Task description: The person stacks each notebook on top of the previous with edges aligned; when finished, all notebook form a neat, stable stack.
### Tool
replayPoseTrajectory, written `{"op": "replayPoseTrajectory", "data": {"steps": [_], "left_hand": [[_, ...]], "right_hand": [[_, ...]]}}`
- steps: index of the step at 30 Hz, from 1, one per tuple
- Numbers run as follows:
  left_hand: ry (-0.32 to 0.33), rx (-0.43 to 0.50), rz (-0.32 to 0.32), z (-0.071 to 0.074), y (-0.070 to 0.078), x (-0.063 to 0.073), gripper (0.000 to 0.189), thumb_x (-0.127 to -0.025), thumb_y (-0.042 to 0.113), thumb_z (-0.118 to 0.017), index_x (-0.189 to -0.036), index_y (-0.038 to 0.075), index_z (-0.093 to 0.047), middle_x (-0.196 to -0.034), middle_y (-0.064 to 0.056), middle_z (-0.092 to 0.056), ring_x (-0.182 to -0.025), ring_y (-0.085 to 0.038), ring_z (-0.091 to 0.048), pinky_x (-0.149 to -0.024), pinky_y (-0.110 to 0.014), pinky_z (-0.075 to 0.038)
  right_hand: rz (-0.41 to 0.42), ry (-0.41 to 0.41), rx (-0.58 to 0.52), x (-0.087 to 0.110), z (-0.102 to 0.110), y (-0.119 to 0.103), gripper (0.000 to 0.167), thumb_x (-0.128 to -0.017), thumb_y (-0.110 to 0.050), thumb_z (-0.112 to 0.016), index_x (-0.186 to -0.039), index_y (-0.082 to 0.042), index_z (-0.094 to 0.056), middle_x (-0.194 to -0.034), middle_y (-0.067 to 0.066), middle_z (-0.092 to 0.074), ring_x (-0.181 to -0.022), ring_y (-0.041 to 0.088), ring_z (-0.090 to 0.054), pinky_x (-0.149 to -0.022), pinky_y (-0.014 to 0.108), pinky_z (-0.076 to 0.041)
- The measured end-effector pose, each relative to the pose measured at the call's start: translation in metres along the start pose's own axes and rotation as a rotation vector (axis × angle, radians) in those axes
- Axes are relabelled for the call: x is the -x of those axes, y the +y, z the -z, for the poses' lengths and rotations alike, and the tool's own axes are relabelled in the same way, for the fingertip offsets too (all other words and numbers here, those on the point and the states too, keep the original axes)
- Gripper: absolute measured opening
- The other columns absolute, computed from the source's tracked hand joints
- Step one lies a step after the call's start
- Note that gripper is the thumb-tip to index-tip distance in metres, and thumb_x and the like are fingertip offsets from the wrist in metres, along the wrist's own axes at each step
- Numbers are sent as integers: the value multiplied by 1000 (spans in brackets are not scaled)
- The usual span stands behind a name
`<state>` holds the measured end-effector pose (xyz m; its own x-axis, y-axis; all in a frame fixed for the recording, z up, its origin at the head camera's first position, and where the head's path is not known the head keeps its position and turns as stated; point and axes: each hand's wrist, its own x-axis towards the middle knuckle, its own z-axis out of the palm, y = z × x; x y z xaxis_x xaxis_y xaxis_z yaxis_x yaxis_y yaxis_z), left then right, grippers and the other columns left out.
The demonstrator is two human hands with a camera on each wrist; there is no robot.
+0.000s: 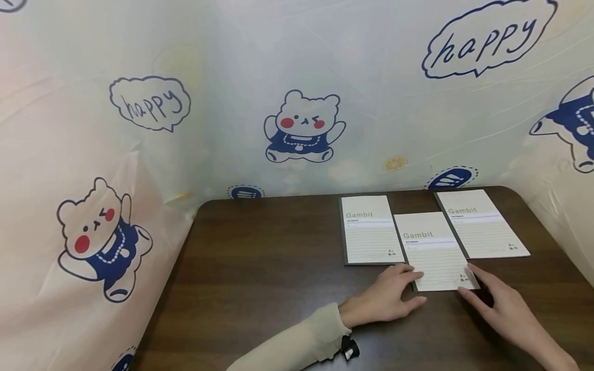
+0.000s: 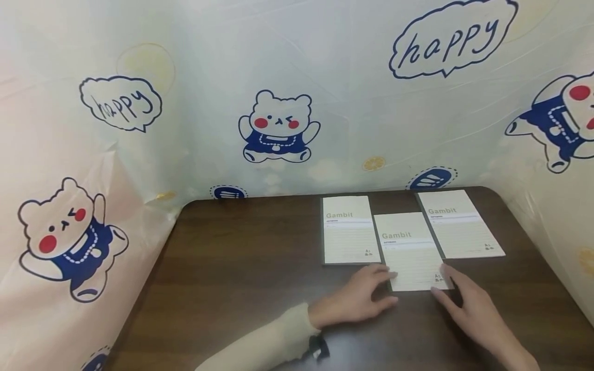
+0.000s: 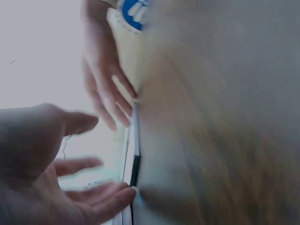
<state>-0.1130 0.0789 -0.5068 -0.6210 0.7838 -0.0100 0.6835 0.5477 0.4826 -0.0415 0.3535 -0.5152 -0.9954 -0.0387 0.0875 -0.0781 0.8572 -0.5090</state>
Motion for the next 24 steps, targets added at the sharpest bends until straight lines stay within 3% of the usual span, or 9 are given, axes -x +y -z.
{"op": "replayPoseTrajectory", "data": {"steps": [2, 5, 7, 9, 12, 14, 19, 24], "left_hand": [[43, 174, 86, 0, -1, 4, 56, -106, 46, -57, -152, 17, -54, -149, -1, -59, -127, -6, -61, -101, -16, -50], [87, 432, 199, 2, -1, 7, 54, -103, 39, -64, -149, 12, -57, -143, -5, -66, -111, -4, -70, -87, -11, -52], [109, 580, 269, 2, -2, 8, 52, -102, 36, -67, -148, 11, -58, -142, -7, -68, -107, -5, -73, -83, -11, -53], [128, 711, 323, 2, -2, 8, 51, -102, 31, -68, -147, 9, -59, -139, -9, -69, -107, -8, -73, -81, -14, -55], [169, 900, 404, 2, -2, 5, 49, -101, 25, -70, -145, 6, -60, -133, -10, -72, -103, -17, -76, -78, -23, -61], [193, 1031, 450, 2, -1, 4, 48, -101, 21, -70, -144, 4, -60, -128, -10, -74, -103, -23, -76, -79, -30, -64], [244, 1266, 529, 0, 6, 1, 46, -101, 11, -67, -144, 0, -57, -120, -11, -75, -109, -30, -74, -88, -43, -64], [284, 1358, 588, -4, 11, -3, 50, -96, 4, -70, -143, -6, -56, -113, -13, -76, -107, -31, -74, -90, -44, -63]], "right_hand": [[-83, 15, -24, -3, 3, 2, 69, -100, -36, -71, -149, 8, -48, -135, 39, -61, -115, 51, -66, -74, 21, -55], [-171, 48, -97, -4, 8, 5, 63, -101, -32, -71, -144, 9, -53, -127, 37, -67, -93, 12, -75, -63, 6, -44], [-218, 50, -158, -4, 10, 7, 59, -102, -32, -69, -143, 9, -55, -124, 32, -71, -86, -15, -62, -62, 4, -43], [-248, 23, -263, -4, 11, 8, 60, -104, -30, -66, -144, 11, -52, -113, 13, -80, -86, -28, -50, -65, 6, -47], [-280, -46, -456, -7, 13, 11, 63, -108, -27, -60, -148, 19, -41, -104, -22, -74, -91, -26, -56, -72, 10, -55], [-304, -87, -588, -10, 13, 13, 65, -109, -22, -56, -149, 23, -31, -103, -37, -63, -93, -19, -63, -76, 15, -59], [-404, -148, -694, -18, 18, 19, 74, -109, -24, -57, -152, 25, -22, -99, -35, -64, -91, -15, -65, -78, 20, -61], [-472, -197, -693, -20, 20, 25, 73, -104, -19, -65, -149, 26, -30, -97, -27, -69, -88, -12, -66, -79, 21, -62]]}}
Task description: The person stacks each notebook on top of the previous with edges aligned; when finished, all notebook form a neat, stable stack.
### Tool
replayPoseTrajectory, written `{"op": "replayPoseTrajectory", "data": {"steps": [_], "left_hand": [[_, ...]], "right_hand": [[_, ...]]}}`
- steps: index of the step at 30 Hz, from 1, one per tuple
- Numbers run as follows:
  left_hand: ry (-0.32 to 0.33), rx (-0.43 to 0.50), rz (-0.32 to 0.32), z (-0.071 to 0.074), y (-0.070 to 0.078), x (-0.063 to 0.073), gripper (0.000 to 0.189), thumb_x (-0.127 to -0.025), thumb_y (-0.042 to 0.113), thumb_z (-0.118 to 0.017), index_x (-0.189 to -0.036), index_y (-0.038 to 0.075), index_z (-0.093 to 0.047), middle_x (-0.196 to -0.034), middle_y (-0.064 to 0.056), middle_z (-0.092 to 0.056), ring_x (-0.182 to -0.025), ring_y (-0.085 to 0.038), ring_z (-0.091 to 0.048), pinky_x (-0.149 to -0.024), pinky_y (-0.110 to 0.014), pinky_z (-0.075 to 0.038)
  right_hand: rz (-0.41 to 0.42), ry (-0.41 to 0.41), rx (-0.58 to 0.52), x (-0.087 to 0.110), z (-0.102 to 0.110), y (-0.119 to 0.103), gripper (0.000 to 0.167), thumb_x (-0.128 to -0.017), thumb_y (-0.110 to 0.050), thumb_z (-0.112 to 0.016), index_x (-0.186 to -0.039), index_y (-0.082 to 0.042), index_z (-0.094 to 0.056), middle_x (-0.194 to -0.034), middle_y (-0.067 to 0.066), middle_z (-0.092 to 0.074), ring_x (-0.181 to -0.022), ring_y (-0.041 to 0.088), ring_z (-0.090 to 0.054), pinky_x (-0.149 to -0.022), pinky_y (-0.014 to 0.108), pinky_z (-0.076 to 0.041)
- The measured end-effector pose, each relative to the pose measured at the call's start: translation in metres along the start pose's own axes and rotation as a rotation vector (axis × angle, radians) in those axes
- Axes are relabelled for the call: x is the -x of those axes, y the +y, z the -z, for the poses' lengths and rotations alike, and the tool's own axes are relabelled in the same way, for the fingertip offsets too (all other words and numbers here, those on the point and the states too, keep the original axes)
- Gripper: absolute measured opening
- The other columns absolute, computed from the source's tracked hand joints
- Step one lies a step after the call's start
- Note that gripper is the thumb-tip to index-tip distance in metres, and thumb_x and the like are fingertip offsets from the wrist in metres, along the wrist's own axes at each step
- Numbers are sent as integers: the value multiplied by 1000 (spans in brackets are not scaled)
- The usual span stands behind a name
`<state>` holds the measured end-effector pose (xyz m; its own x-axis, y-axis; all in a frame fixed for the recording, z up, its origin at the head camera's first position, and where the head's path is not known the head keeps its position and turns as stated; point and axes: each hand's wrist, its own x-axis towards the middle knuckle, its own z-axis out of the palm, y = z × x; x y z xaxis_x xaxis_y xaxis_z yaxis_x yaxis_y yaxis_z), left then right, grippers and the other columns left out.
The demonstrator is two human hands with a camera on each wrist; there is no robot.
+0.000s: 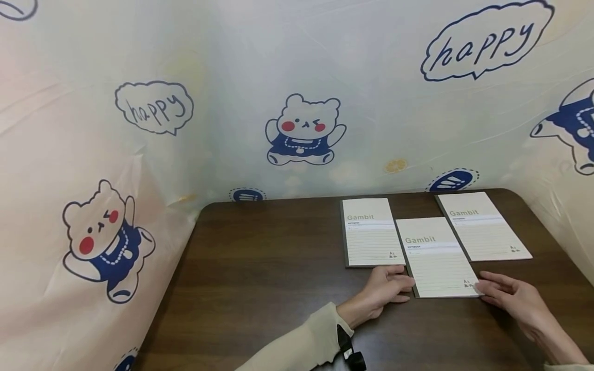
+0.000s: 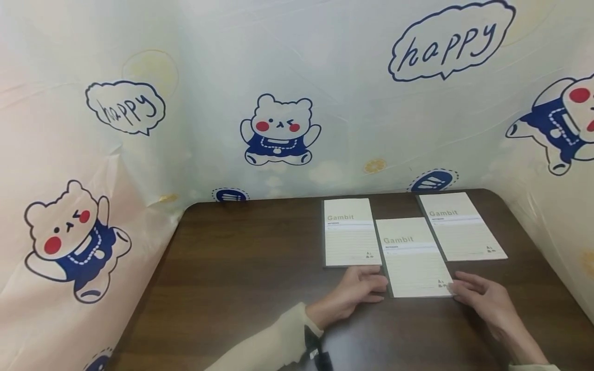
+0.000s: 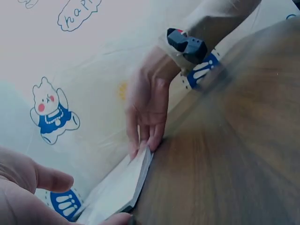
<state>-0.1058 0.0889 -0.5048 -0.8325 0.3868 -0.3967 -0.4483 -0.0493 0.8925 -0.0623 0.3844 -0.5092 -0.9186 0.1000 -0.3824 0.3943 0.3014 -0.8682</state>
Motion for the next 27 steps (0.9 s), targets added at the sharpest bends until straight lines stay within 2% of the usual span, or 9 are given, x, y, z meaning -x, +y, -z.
{"op": "replayPoseTrajectory", "data": {"steps": [5, 9, 12, 18, 23, 27], "left_hand": [[-16, 64, 21, -4, -5, -3, 50, -92, -7, -71, -139, -5, -58, -106, -12, -68, -98, -32, -76, -88, -42, -64], [-24, 91, 1, -7, -9, -4, 49, -85, -18, -71, -129, 2, -62, -102, -12, -64, -80, -25, -72, -81, -38, -65], [-20, 111, -30, -9, -11, -5, 51, -81, -23, -69, -124, 4, -61, -100, -12, -63, -72, -21, -67, -77, -37, -66], [-13, 109, -72, -12, -11, -7, 53, -78, -27, -68, -120, 4, -60, -97, -11, -63, -70, -19, -64, -74, -36, -65], [-2, 97, -79, -13, -10, -5, 54, -77, -28, -68, -120, 4, -61, -96, -10, -63, -70, -19, -64, -72, -36, -65], [-9, 64, -105, -9, -8, -5, 53, -78, -25, -70, -120, 6, -62, -96, -8, -64, -73, -17, -66, -70, -32, -64]], "right_hand": [[-53, 11, 43, -1, 1, 3, 69, -101, -20, -71, -145, 23, -42, -96, -22, -66, -85, -9, -62, -78, 19, -61], [-77, 13, 41, -1, 0, 3, 73, -100, -21, -72, -149, 22, -37, -100, -16, -62, -85, -9, -59, -78, 18, -60], [-92, 8, 31, 0, -1, 2, 75, -101, -20, -71, -151, 22, -33, -102, -14, -61, -86, -8, -58, -79, 18, -60], [-107, 15, 17, 3, -2, 1, 76, -101, -21, -71, -151, 21, -32, -102, -14, -59, -86, -7, -58, -79, 18, -60], [-55, 26, 4, 8, -1, 2, 67, -101, -19, -70, -145, 21, -40, -99, -16, -60, -86, -7, -60, -78, 18, -60], [-20, 43, 28, 10, -4, -2, 68, -102, -19, -69, -146, 22, -38, -98, -16, -59, -86, -6, -62, -78, 18, -60]]}}
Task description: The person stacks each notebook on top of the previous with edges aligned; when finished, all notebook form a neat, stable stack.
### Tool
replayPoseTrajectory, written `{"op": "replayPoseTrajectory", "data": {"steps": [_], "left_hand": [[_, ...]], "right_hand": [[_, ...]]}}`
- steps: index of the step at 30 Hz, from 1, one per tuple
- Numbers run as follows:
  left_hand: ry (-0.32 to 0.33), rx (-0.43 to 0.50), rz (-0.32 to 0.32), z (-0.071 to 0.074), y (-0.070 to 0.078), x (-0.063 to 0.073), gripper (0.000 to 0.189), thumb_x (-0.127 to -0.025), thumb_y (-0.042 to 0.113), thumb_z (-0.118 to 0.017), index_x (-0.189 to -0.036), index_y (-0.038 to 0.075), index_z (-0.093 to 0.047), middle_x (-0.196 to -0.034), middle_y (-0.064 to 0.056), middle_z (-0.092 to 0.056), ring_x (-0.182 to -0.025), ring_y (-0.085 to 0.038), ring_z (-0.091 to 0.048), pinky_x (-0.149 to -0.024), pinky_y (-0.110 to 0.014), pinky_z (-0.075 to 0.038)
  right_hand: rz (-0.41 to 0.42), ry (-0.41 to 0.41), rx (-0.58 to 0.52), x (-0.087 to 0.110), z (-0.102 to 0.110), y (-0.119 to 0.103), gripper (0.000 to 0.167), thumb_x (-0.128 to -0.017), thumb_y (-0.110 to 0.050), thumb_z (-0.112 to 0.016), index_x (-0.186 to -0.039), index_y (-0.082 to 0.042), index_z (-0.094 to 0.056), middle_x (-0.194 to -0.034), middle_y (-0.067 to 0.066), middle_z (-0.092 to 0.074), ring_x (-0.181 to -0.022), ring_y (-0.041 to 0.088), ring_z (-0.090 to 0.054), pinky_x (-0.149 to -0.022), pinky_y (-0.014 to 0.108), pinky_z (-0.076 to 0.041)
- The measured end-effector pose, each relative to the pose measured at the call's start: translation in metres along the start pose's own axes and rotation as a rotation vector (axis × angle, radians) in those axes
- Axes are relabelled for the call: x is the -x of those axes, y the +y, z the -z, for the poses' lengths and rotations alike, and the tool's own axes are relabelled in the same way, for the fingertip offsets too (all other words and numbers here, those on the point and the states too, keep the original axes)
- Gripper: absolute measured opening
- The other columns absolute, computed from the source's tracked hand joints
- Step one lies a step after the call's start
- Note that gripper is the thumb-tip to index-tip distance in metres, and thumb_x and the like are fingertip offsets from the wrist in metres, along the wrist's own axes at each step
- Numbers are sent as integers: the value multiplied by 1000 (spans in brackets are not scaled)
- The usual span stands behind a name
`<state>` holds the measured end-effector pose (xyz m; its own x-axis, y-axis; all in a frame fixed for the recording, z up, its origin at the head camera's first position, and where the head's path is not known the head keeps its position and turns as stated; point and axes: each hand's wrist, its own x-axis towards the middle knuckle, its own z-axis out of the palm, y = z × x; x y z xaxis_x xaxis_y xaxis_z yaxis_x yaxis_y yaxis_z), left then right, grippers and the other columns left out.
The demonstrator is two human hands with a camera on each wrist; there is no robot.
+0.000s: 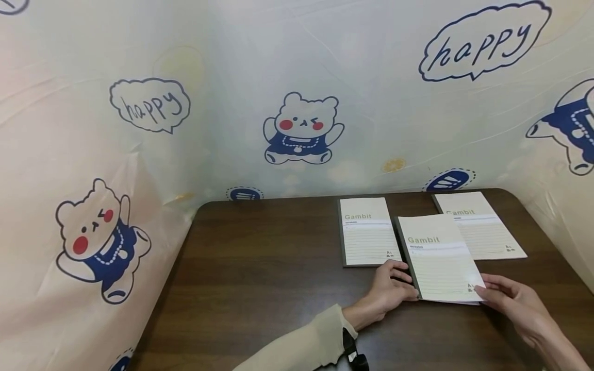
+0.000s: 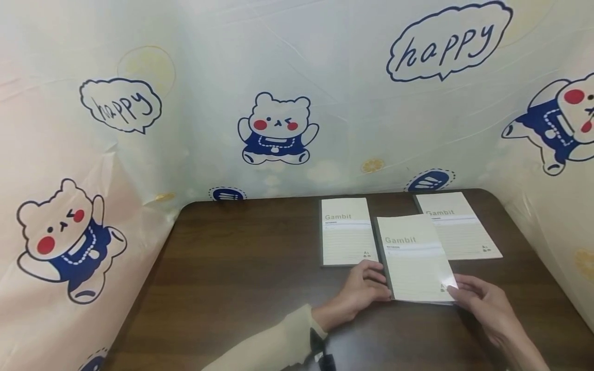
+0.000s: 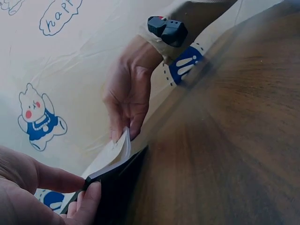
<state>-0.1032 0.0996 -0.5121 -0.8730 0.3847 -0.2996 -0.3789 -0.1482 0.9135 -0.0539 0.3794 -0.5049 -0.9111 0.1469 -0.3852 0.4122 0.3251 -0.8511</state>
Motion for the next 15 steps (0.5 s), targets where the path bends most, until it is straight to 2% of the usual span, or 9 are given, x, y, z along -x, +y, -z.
{"op": "replayPoseTrajectory", "data": {"steps": [3, 4, 8, 10, 12, 15], "left_hand": [[-4, -30, -29, 7, 3, 0, 53, -79, -22, -71, -122, 6, -62, -98, -8, -65, -75, -16, -67, -70, -31, -64], [-6, -43, -39, 9, 5, 0, 53, -79, -22, -71, -123, 6, -62, -98, -8, -65, -76, -15, -67, -71, -31, -64], [0, -125, -77, 21, 12, 3, 53, -80, -16, -73, -127, 7, -63, -101, -8, -67, -80, -14, -68, -71, -28, -63], [7, -156, -89, 27, 16, 4, 53, -81, -14, -73, -128, 7, -63, -102, -8, -67, -82, -14, -69, -71, -28, -62], [14, -180, -103, 34, 20, 4, 54, -80, -13, -73, -130, 5, -63, -103, -9, -68, -83, -16, -70, -72, -27, -63], [27, -219, -122, 44, 26, 3, 55, -80, -11, -74, -132, 5, -63, -104, -9, -68, -83, -13, -71, -71, -27, -62]], "right_hand": [[27, 13, -2, -1, -5, -5, 65, -101, -19, -70, -144, 20, -42, -97, -17, -59, -85, -5, -63, -77, 18, -60], [33, 15, -24, -1, -6, -6, 57, -101, -18, -70, -142, 15, -49, -96, -17, -60, -85, -4, -63, -77, 18, -60], [58, 5, -61, -4, -15, -14, 43, -100, -16, -71, -135, 5, -57, -96, -17, -61, -86, -4, -63, -76, 18, -60], [68, -6, -66, -7, -21, -19, 46, -100, -17, -71, -137, 7, -55, -97, -16, -61, -86, -4, -63, -77, 18, -60], [75, -12, -44, -10, -27, -25, 57, -101, -19, -71, -142, 14, -48, -98, -15, -60, -86, -5, -62, -77, 18, -60], [94, -26, -46, -15, -37, -34, 65, -102, -18, -69, -145, 20, -39, -97, -14, -59, -86, -5, -62, -77, 17, -59]]}}
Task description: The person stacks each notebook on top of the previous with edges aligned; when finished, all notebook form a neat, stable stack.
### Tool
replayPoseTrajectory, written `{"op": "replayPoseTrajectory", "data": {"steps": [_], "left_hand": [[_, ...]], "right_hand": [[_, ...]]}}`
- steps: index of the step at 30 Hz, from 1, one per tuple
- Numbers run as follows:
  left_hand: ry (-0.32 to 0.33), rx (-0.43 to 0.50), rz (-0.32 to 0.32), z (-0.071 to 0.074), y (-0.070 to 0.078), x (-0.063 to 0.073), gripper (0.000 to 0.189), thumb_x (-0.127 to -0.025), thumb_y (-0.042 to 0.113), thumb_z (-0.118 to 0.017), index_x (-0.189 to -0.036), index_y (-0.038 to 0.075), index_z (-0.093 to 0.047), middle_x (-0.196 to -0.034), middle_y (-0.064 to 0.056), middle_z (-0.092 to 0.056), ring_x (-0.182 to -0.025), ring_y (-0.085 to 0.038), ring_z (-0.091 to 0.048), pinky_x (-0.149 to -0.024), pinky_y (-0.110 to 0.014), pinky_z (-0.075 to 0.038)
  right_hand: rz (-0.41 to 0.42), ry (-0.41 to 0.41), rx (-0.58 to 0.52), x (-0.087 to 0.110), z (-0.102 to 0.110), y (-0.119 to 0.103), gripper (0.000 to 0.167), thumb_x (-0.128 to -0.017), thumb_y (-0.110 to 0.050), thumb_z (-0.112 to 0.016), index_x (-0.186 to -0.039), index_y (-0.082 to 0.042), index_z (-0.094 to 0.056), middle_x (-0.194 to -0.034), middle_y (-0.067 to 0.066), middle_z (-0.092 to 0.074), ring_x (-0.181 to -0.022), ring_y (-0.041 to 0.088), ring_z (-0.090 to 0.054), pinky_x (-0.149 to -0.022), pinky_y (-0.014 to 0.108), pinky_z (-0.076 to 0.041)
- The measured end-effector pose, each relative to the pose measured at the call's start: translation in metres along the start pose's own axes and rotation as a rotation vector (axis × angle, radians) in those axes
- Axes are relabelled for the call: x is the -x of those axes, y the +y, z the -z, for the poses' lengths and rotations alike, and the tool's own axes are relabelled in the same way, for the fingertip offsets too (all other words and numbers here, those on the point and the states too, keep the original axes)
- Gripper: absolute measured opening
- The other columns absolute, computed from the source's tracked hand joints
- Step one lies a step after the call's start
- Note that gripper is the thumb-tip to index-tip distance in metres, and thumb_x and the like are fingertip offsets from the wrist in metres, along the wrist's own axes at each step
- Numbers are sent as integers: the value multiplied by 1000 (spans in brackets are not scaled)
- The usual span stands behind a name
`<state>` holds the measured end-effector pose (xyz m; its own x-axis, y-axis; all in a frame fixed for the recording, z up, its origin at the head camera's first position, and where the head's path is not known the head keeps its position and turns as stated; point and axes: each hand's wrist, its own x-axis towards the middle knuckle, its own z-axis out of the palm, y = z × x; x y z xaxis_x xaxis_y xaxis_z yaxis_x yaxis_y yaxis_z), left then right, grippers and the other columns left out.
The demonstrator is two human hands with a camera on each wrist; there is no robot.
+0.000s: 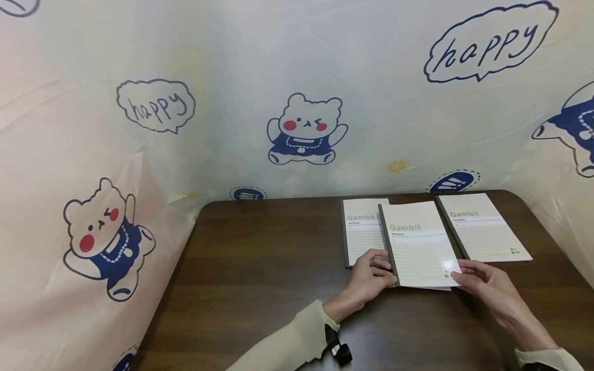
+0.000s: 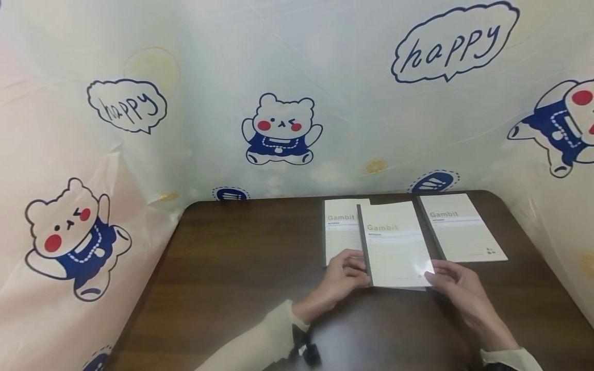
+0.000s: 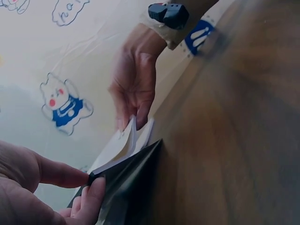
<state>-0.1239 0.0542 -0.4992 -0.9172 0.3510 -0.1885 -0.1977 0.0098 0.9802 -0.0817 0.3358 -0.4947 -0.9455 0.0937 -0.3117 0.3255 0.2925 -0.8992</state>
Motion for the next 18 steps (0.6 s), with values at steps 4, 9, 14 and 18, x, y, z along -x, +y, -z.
{"op": "replayPoseTrajectory", "data": {"steps": [4, 9, 14, 18], "left_hand": [[14, -30, -22, 17, 4, -4, 56, -80, -10, -73, -134, 3, -63, -106, -11, -68, -83, -10, -70, -72, -29, -63], [47, -57, -35, 39, 8, -9, 56, -80, -10, -72, -134, 0, -63, -108, -15, -68, -84, -12, -70, -75, -35, -65], [84, -80, -22, 58, 13, -11, 54, -80, -10, -73, -133, -1, -64, -108, -16, -68, -87, -15, -71, -74, -32, -64], [112, -111, -5, 72, 14, -12, 52, -81, -8, -74, -132, 1, -65, -110, -16, -68, -91, -18, -71, -74, -29, -62]], "right_hand": [[34, 3, 10, -10, -15, -10, 65, -101, -18, -70, -145, 19, -40, -98, -13, -59, -85, -5, -61, -76, 16, -59], [73, 1, 51, -22, -34, -21, 63, -100, -20, -72, -144, 16, -45, -102, -5, -62, -84, -4, -61, -75, 15, -58], [126, -2, 68, -31, -51, -31, 57, -99, -17, -72, -141, 15, -51, -102, -3, -65, -84, -5, -61, -74, 15, -56], [176, 2, 91, -38, -63, -36, 53, -98, -15, -74, -137, 15, -55, -103, 3, -69, -82, -7, -62, -72, 15, -55]]}}
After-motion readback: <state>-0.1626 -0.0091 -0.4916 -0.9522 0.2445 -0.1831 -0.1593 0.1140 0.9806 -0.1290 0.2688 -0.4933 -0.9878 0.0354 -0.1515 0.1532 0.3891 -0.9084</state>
